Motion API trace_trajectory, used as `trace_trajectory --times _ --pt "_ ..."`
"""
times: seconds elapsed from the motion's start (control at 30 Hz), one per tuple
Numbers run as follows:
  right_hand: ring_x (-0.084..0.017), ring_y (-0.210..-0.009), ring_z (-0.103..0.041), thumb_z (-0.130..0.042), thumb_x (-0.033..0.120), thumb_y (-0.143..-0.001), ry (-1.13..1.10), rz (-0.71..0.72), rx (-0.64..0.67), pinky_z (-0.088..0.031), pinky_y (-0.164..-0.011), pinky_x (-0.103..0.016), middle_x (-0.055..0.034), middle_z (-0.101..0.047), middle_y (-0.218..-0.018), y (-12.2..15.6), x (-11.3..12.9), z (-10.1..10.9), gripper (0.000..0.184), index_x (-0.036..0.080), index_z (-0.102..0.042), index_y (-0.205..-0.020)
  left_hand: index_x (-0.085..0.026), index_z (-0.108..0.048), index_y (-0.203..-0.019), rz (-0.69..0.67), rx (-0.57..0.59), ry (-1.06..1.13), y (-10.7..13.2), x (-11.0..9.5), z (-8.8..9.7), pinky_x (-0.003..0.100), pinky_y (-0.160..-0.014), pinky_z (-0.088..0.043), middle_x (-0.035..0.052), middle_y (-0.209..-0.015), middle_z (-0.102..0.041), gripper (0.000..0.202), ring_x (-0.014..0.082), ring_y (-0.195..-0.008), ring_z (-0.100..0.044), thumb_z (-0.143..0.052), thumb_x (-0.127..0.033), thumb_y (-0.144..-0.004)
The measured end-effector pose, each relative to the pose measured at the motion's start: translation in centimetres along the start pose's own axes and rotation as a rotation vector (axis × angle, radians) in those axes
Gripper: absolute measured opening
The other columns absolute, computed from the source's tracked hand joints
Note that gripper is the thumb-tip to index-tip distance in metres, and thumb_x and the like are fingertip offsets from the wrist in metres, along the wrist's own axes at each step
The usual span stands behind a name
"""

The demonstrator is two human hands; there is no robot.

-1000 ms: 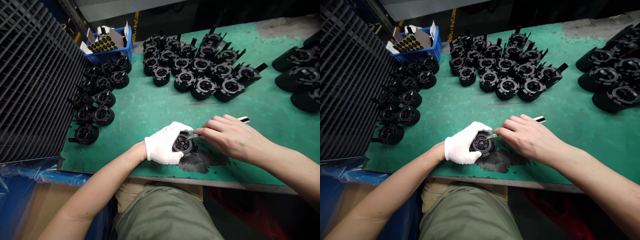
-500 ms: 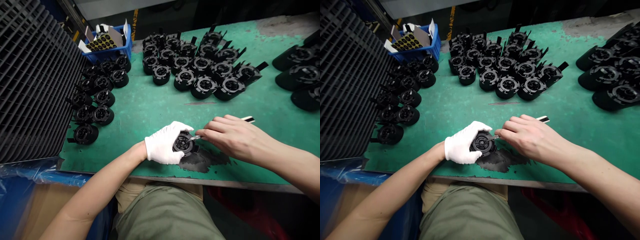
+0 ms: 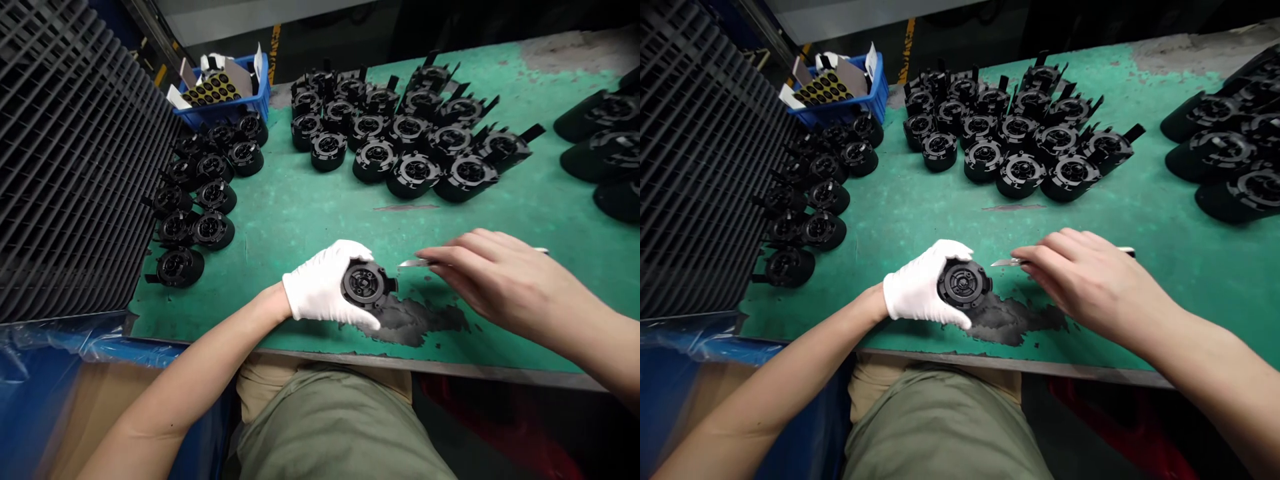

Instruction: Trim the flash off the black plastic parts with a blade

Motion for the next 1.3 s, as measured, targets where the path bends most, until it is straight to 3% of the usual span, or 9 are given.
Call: trace_trajectory --times 0.07,0.1,0.23,0.3,0.43,0.5,0.6,0.97,1.3 --pt "-0.030 -0.090 -0.078 -0.066 0.021 -0.127 -0.049 -0.087 -0.027 -0.059 -0.080 -0.045 -0.0113 -0.083 -0.109 0.7 1.2 0.3 0.027 0.024 -0.077 -0.151 -0.027 -0.070 -0.141 0.033 -0.093 -0.056 1.4 0.7 1.2 0.081 -0.138 -0.067 0.0243 -0.164 -0.075 0.128 0.0549 -0.159 -0.077 -0.128 -0.090 -0.046" --pt "-0.030 -0.089 -0.080 -0.067 0.022 -0.127 -0.090 -0.110 -0.031 -0.060 -0.077 -0.044 -0.0103 -0.084 -0.110 1.0 2.2 0.1 0.029 0.026 -0.075 -0.155 -0.027 -0.070 -0.136 0.053 -0.136 -0.102 2.4 0.8 1.8 0.081 -0.136 -0.068 0.0246 -0.162 -0.076 0.128 0.0552 -0.157 -0.078 -0.126 -0.095 -0.042" --pt "-0.026 -0.083 -0.085 -0.070 0.027 -0.128 -0.222 -0.170 -0.033 -0.063 -0.072 -0.039 -0.0054 -0.087 -0.107 1.6 5.3 -2.1 0.026 0.026 -0.074 -0.155 -0.026 -0.073 -0.129 0.200 -0.210 -0.305 6.9 0.8 3.4 0.066 -0.119 -0.078 0.0161 -0.140 -0.082 0.105 0.0426 -0.130 -0.088 -0.113 -0.103 -0.069" --pt "-0.025 -0.084 -0.085 -0.069 0.027 -0.129 -0.228 -0.162 -0.040 -0.062 -0.072 -0.038 -0.0064 -0.087 -0.107 1.4 6.0 -2.9 0.021 0.024 -0.075 -0.149 -0.024 -0.076 -0.135 0.212 -0.221 -0.338 7.8 0.4 3.9 0.060 -0.115 -0.079 0.0139 -0.134 -0.083 0.105 0.0385 -0.122 -0.090 -0.109 -0.104 -0.075" --pt "-0.026 -0.079 -0.075 -0.062 0.020 -0.128 -0.115 -0.124 0.009 -0.055 -0.068 -0.041 -0.0071 -0.082 -0.100 0.2 5.5 -3.8 0.026 0.026 -0.082 -0.145 -0.019 -0.072 -0.165 0.062 -0.214 -0.309 5.9 -0.5 3.6 0.074 -0.139 -0.069 0.0273 -0.161 -0.081 0.143 0.0538 -0.156 -0.081 -0.113 -0.108 -0.061" --pt "-0.026 -0.080 -0.071 -0.063 0.016 -0.125 -0.037 -0.061 0.014 -0.052 -0.071 -0.043 -0.0064 -0.079 -0.098 -0.5 5.5 -3.7 0.029 0.025 -0.083 -0.143 -0.021 -0.069 -0.175 0.018 -0.135 -0.259 4.2 -0.1 2.6 0.078 -0.147 -0.062 0.0290 -0.173 -0.077 0.147 0.0571 -0.167 -0.075 -0.115 -0.105 -0.063" --pt "-0.025 -0.086 -0.071 -0.067 0.013 -0.121 -0.016 0.016 0.009 -0.053 -0.079 -0.043 -0.0046 -0.078 -0.099 -1.1 5.6 -3.5 0.028 0.024 -0.082 -0.143 -0.024 -0.070 -0.176 0.001 -0.052 -0.175 2.7 0.7 1.5 0.078 -0.147 -0.062 0.0271 -0.176 -0.079 0.140 0.0560 -0.166 -0.078 -0.118 -0.097 -0.068" --pt "-0.025 -0.085 -0.066 -0.068 0.007 -0.119 -0.065 0.022 -0.002 -0.050 -0.081 -0.042 -0.0032 -0.075 -0.096 -1.5 6.0 -3.2 0.029 0.024 -0.081 -0.139 -0.027 -0.074 -0.174 -0.006 -0.034 -0.123 2.7 1.1 1.6 0.079 -0.147 -0.063 0.0259 -0.176 -0.082 0.136 0.0558 -0.166 -0.080 -0.122 -0.091 -0.066" --pt "-0.023 -0.083 -0.065 -0.067 0.012 -0.124 0.006 0.069 -0.013 -0.051 -0.078 -0.041 -0.0017 -0.071 -0.095 -1.9 6.3 -2.8 0.017 0.020 -0.079 -0.133 -0.022 -0.071 -0.176 -0.044 -0.055 -0.123 2.7 1.0 1.3 0.077 -0.148 -0.063 0.0278 -0.176 -0.081 0.136 0.0556 -0.166 -0.080 -0.119 -0.093 -0.070"
Point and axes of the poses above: each hand's wrist, its own y-axis away from the middle knuckle, its own z-axis out of the back of the hand, x = y × z, the point moved 10 cm from there along -y, towards the middle knuckle
